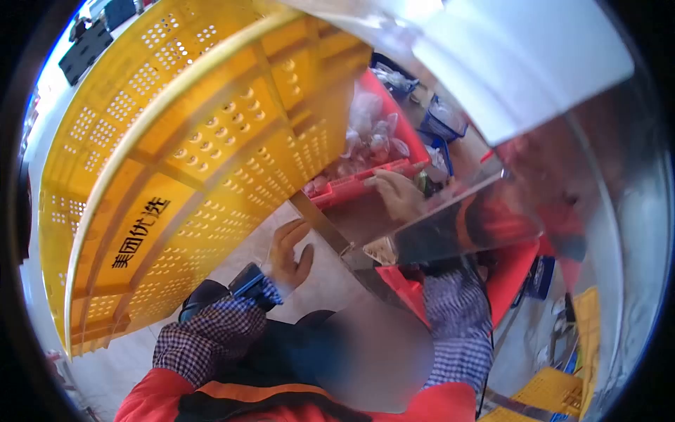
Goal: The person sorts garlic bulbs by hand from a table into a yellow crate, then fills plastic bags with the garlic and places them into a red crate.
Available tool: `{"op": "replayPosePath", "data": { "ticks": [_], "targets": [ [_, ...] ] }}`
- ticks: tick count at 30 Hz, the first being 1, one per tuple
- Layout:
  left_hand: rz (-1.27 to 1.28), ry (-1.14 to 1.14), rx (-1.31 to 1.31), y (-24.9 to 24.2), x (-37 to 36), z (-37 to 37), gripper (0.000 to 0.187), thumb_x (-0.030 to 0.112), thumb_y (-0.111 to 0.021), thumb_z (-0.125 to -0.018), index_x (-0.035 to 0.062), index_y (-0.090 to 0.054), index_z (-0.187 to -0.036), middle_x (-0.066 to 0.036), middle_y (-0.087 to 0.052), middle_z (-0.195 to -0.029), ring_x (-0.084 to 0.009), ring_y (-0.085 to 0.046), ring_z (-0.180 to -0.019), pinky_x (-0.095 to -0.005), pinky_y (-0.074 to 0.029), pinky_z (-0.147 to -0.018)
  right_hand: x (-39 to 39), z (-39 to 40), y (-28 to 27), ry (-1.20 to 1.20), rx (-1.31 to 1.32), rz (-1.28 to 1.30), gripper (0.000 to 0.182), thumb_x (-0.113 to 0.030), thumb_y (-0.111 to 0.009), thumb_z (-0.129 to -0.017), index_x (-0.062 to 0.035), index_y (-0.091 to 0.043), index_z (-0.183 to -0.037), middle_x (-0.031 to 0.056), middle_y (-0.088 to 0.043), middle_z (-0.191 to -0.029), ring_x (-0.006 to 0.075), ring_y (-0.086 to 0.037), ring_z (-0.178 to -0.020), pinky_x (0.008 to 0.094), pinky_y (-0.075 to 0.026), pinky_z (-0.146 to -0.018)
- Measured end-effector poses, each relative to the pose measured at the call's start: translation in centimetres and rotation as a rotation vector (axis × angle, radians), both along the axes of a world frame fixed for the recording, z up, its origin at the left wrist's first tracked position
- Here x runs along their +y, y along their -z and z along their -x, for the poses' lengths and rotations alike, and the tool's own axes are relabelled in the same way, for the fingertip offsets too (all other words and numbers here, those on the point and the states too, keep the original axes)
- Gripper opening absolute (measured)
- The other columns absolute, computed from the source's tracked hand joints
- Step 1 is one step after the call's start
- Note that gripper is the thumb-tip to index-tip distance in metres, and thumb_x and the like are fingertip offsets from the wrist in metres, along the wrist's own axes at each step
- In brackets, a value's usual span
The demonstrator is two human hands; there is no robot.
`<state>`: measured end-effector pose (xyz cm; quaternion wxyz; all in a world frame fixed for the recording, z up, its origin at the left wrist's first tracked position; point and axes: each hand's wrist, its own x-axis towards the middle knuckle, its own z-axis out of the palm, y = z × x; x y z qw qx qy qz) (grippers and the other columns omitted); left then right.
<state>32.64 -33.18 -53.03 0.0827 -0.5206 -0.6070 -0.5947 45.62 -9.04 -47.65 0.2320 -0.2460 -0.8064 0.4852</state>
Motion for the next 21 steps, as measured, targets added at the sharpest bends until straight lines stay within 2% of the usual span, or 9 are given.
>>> {"op": "replayPosePath", "data": {
  "ticks": [3, 5, 8, 10, 11, 15, 17, 19, 21],
  "targets": [
    [0.309, -0.085, 0.102, 4.6, -1.3, 1.1, 0.046, 0.016, -0.068, -0.081, 0.0035, -0.055, -0.123, -0.016, -0.056, -0.125, -0.0346, -0.053, -0.115, -0.0431, -0.044, -0.095, -2.7, -10.1, 3.0, -0.007, -0.393, -0.554, 0.029, -0.019, -0.060, -0.093, 0.0002, -0.062, -0.115, 0.0104, -0.066, -0.105, 0.0191, -0.062, -0.097, 0.0314, -0.048, -0.085],
    [0.331, -0.189, 0.140, 4.9, 1.6, 3.3, 0.052, 0.011, -0.074, -0.076, 0.0034, -0.054, -0.123, -0.018, -0.055, -0.123, -0.0372, -0.050, -0.118, -0.0445, -0.041, -0.102, -11.3, -9.6, -4.5, 0.086, -0.276, -0.606, 0.035, -0.029, -0.062, -0.092, -0.0025, -0.063, -0.115, 0.0133, -0.067, -0.095, 0.0270, -0.065, -0.085, 0.0348, -0.050, -0.078],
    [0.455, -0.039, 0.167, 2.4, 6.6, 7.2, 0.041, 0.014, -0.072, -0.080, 0.0052, -0.058, -0.118, -0.014, -0.058, -0.122, -0.0325, -0.053, -0.116, -0.0406, -0.042, -0.100, -16.3, -9.9, -3.8, 0.230, -0.493, -0.481, 0.044, -0.040, -0.065, -0.087, -0.0035, -0.065, -0.112, 0.0154, -0.068, -0.092, 0.0345, -0.065, -0.085, 0.0435, -0.051, -0.077],
    [0.471, 0.376, -0.719, 2.3, 10.0, 8.4, 0.030, 0.015, -0.066, -0.086, 0.0060, -0.061, -0.114, -0.010, -0.060, -0.120, -0.0267, -0.055, -0.112, -0.0365, -0.044, -0.098, -16.5, -9.9, -3.0, 0.248, -0.530, -0.556, 0.047, -0.042, -0.065, -0.086, -0.0031, -0.064, -0.113, 0.0162, -0.067, -0.090, 0.0348, -0.065, -0.081, 0.0445, -0.051, -0.072],
    [0.466, 0.394, -0.717, 2.9, 11.0, 8.7, 0.030, 0.015, -0.066, -0.086, 0.0060, -0.061, -0.114, -0.010, -0.060, -0.120, -0.0267, -0.055, -0.112, -0.0365, -0.044, -0.098, -16.5, -9.8, -2.9, 0.275, -0.559, -0.635, 0.051, -0.045, -0.065, -0.085, -0.0027, -0.063, -0.114, 0.0171, -0.066, -0.087, 0.0352, -0.065, -0.077, 0.0455, -0.050, -0.068],
    [0.393, 0.417, -0.572, 6.6, 11.7, 10.0, 0.026, 0.015, -0.062, -0.090, 0.0035, -0.060, -0.113, -0.010, -0.061, -0.114, -0.0256, -0.055, -0.107, -0.0359, -0.046, -0.094, -17.1, -9.4, -4.1, 0.202, -0.656, -0.769, 0.057, -0.049, -0.062, -0.086, -0.0025, -0.059, -0.118, 0.0170, -0.065, -0.084, 0.0331, -0.065, -0.075, 0.0458, -0.049, -0.063],
    [0.367, 0.437, -0.526, 4.9, 10.9, 8.5, 0.025, 0.015, -0.060, -0.090, 0.0029, -0.060, -0.113, -0.009, -0.061, -0.113, -0.0253, -0.055, -0.106, -0.0358, -0.046, -0.093, -16.6, -9.1, -3.4, 0.203, -0.647, -0.834, 0.057, -0.053, -0.060, -0.086, -0.0027, -0.059, -0.112, 0.0147, -0.064, -0.074, 0.0331, -0.065, -0.068, 0.0455, -0.049, -0.058],
    [0.439, 0.049, -0.089, 1.8, 9.0, 7.0, 0.031, 0.019, -0.063, -0.089, 0.0022, -0.059, -0.115, -0.013, -0.061, -0.110, -0.0268, -0.055, -0.105, -0.0349, -0.046, -0.093, -16.5, -8.9, -3.0, 0.208, -0.641, -0.839, 0.054, -0.054, -0.059, -0.085, -0.0037, -0.059, -0.105, 0.0135, -0.064, -0.071, 0.0334, -0.065, -0.064, 0.0456, -0.049, -0.055],
    [0.408, -0.073, 0.062, 5.6, 9.6, 8.0, 0.035, 0.025, -0.063, -0.083, 0.0103, -0.064, -0.115, -0.012, -0.064, -0.112, -0.0289, -0.057, -0.108, -0.0373, -0.045, -0.092, -16.1, -9.1, -3.0, 0.210, -0.635, -0.851, 0.052, -0.055, -0.058, -0.085, -0.0046, -0.059, -0.098, 0.0123, -0.063, -0.067, 0.0337, -0.064, -0.060, 0.0456, -0.048, -0.052]
  ]
}}
